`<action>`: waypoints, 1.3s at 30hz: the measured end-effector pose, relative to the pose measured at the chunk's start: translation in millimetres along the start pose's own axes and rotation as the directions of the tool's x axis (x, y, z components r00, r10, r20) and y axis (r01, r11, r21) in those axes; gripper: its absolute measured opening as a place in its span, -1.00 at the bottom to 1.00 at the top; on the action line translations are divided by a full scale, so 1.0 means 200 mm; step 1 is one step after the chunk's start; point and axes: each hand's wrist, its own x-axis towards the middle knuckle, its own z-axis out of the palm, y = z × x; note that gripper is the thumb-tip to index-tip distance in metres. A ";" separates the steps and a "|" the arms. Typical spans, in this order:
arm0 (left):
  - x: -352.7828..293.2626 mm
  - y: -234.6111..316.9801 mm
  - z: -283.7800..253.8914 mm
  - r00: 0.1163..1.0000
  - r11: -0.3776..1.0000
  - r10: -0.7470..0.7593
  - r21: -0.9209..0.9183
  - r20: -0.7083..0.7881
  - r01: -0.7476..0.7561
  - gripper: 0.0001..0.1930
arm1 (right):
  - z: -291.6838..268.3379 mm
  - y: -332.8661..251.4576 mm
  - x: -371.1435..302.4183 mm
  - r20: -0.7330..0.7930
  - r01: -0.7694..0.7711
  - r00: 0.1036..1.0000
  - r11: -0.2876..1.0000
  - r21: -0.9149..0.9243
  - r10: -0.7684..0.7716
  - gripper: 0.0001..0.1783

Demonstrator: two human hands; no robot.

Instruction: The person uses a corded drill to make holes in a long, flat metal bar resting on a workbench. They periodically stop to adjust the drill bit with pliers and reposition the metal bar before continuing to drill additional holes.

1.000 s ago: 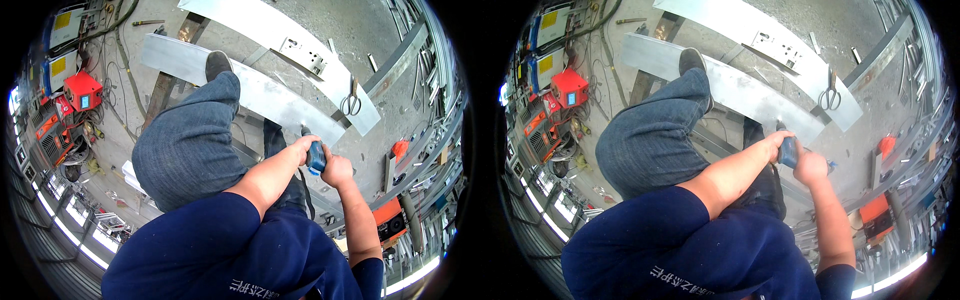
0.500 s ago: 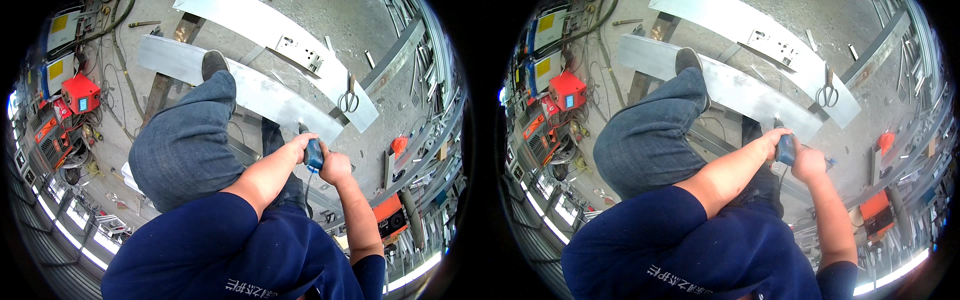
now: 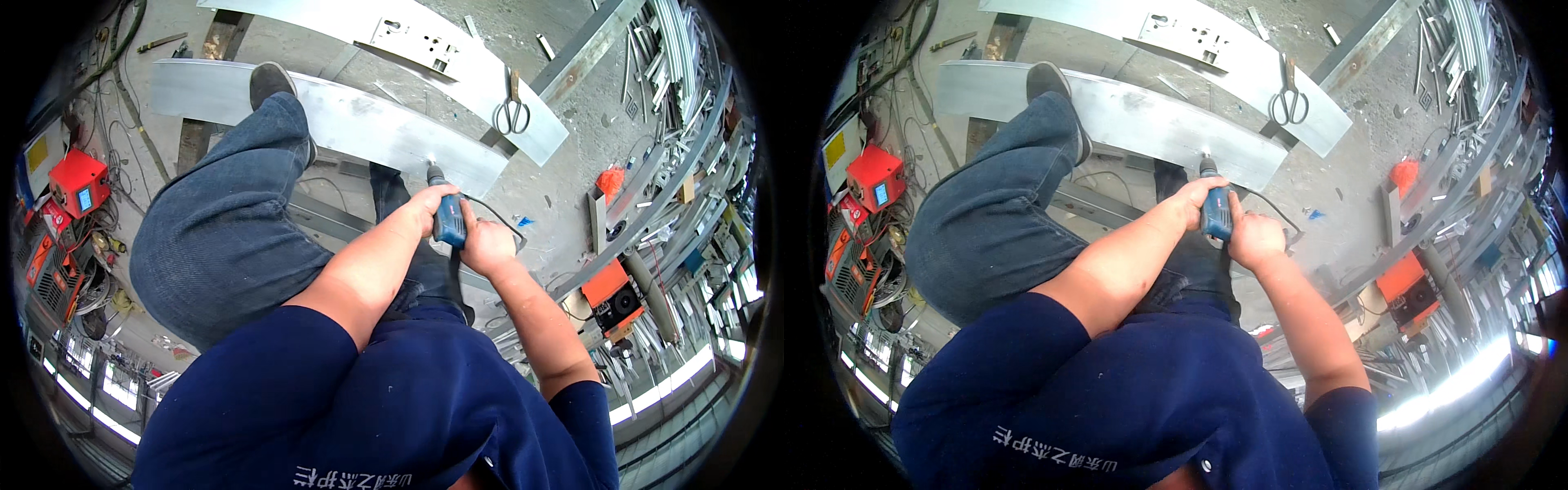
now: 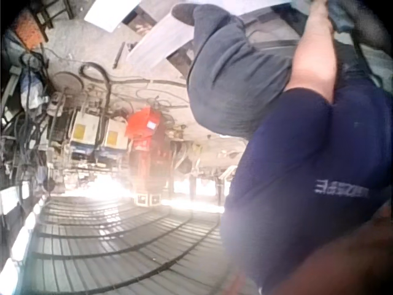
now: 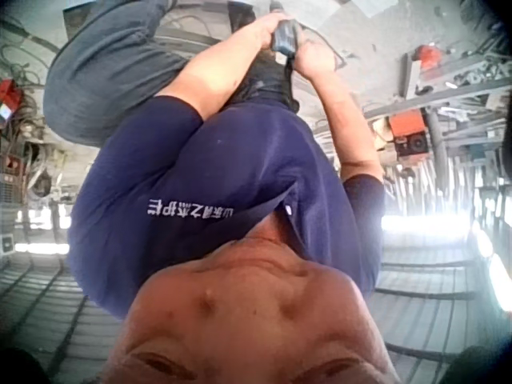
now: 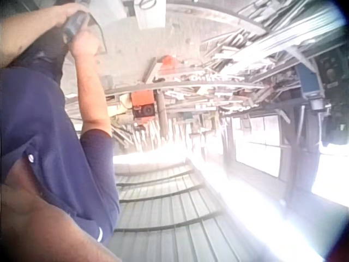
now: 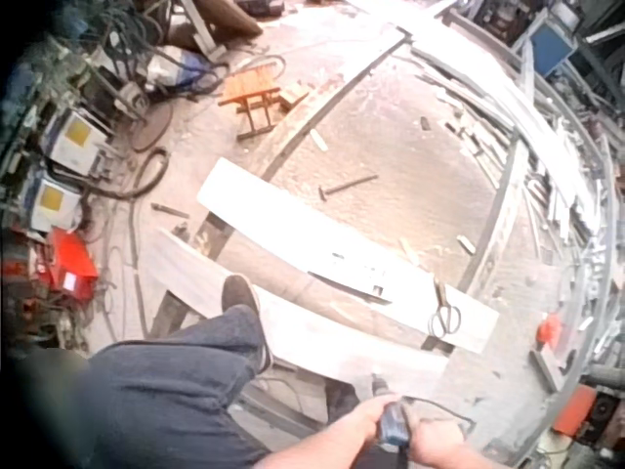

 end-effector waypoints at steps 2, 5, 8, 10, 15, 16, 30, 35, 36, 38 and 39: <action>0.01 -0.02 -0.03 1.000 1.000 0.015 -0.016 0.010 -0.015 -0.62 | 0.01 -0.02 -0.01 -0.015 -0.012 1.000 1.000 0.014 0.012 -0.05; 0.03 -0.02 -0.05 1.000 0.999 -0.016 -0.031 0.014 0.017 -0.61 | 0.06 -0.01 0.00 -0.085 0.006 0.996 1.000 0.001 -0.006 -0.03; 0.03 -0.01 -0.06 0.998 0.998 -0.046 -0.041 0.034 0.048 -0.60 | 0.03 -0.01 0.00 -0.076 0.012 0.997 1.000 -0.005 -0.013 -0.02; 0.05 -0.02 -0.06 0.995 0.992 -0.060 -0.108 0.081 0.069 -0.60 | -0.01 0.00 0.01 -0.050 0.023 0.998 0.999 -0.034 -0.025 -0.02; -0.02 0.01 0.02 1.000 0.994 -0.007 -0.111 0.025 0.009 -0.58 | -0.15 0.01 0.02 0.043 0.041 0.998 0.995 -0.093 -0.037 -0.06; -0.01 0.02 0.03 1.000 0.992 0.001 -0.123 0.026 0.002 -0.58 | -0.15 0.02 0.03 0.046 0.037 0.998 0.994 -0.102 -0.033 -0.06; 0.08 0.00 0.11 0.989 0.999 0.020 -0.036 -0.144 -0.026 -0.62 | 0.06 0.12 0.00 -0.192 0.032 0.981 0.984 0.178 0.002 -0.07; 0.11 0.02 0.09 0.983 0.997 0.052 0.063 -0.175 -0.042 -0.60 | 0.07 0.08 0.02 -0.097 -0.064 0.992 0.982 0.178 0.082 0.01; 0.11 0.03 0.09 0.985 0.999 0.038 0.040 -0.168 -0.032 -0.60 | 0.08 0.09 0.03 -0.111 -0.056 0.991 0.983 0.173 0.076 0.01; 0.11 0.04 0.08 0.988 1.000 0.011 -0.003 -0.154 -0.011 -0.60 | 0.08 0.10 0.03 -0.123 -0.039 0.991 0.986 0.161 0.059 0.02; 0.11 0.03 0.08 0.988 1.000 0.012 -0.018 -0.155 -0.015 -0.60 | 0.07 0.10 0.02 -0.120 -0.030 0.992 0.988 0.154 0.049 0.02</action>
